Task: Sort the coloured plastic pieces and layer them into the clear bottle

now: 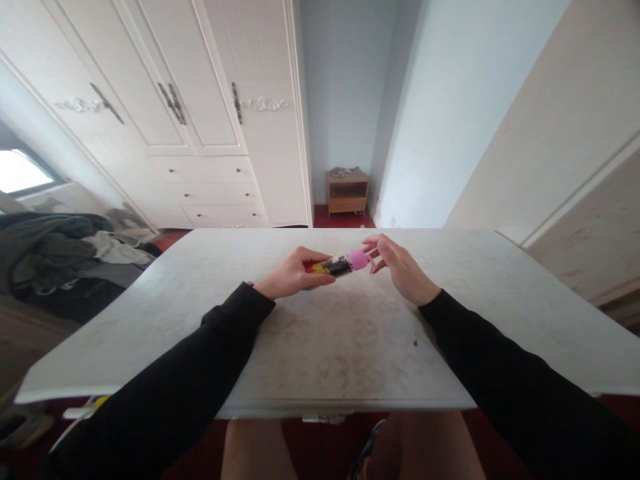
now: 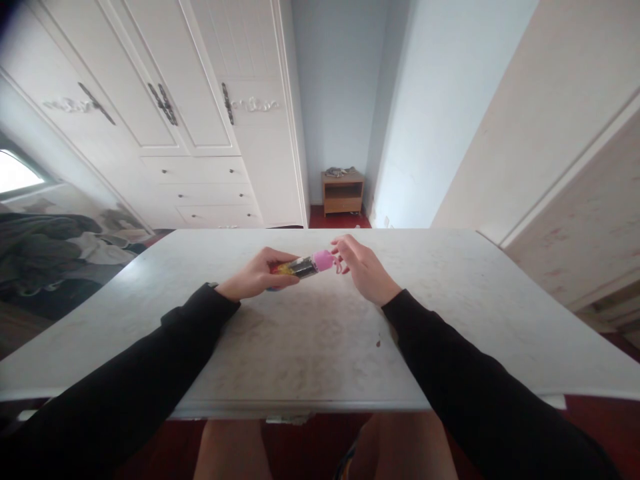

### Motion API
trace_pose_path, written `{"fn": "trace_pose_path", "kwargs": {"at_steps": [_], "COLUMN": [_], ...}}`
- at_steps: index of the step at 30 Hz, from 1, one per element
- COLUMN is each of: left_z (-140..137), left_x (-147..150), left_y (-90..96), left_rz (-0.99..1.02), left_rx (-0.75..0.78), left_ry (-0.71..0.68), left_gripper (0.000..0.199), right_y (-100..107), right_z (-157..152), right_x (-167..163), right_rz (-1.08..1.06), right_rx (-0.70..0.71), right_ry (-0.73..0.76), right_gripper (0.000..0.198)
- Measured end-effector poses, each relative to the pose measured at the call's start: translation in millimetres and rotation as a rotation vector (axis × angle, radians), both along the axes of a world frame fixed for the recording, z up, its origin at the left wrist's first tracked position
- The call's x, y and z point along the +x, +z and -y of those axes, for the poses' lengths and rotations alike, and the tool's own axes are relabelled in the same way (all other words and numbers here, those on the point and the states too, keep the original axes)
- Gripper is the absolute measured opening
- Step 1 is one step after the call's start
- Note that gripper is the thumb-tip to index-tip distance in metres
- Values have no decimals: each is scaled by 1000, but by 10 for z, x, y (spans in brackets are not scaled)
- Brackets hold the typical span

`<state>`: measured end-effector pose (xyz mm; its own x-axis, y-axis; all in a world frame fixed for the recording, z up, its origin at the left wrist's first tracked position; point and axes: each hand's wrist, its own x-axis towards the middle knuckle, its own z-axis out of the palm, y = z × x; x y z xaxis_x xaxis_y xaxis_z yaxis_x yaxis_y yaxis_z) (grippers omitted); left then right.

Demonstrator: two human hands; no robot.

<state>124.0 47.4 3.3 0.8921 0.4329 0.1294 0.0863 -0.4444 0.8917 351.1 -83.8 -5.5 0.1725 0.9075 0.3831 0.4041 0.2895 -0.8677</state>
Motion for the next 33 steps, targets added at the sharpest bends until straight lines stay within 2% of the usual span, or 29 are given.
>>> {"fn": "trace_pose_path", "kwargs": {"at_steps": [2,3,6,8,10,13,16,19,21,23,26,30,33], "left_z": [-2,-3,-7,-7,-5,-5,-1,26,58,89,116,143,213], "left_x": [0,-1,-2,-5,-7,-7,4,26,43,58,87,153,217], "left_y": [-4,-7,-14,-11,-6,-9,-29,-45,-43,-33,-28,-91,-183], "left_rz": [16,21,34,36,34,15,22,78,123,169,225,252,211], "left_rx": [-9,-12,-22,-26,-23,-1,77,225,363,472,506,473,467], "left_ry": [25,33,45,42,29,11,-3,27,105,200,262,223,160], "left_gripper": [34,35,39,38,35,34,36,38,41,44,46,42,52], "right_y": [21,28,39,51,67,79,59,28,1,-37,-113,-203,-246], "right_z": [8,17,49,63,68,55,24,-9,-28,-49,-94,-175,-236], "right_x": [15,29,95,138,150,101,31,5,4,-9,-79,-206,-243], "right_rz": [3,5,44,91,124,192,223,197,190,158,44,-137,-228], "right_rx": [69,59,-73,-105,-28,74,78,65,25,-9,-13,-36,-36], "right_ry": [50,79,54,0,6,152,207,122,71,39,76,216,201], "right_gripper": [66,65,60,54,46,45,33,38,42,42,43,54,54]}}
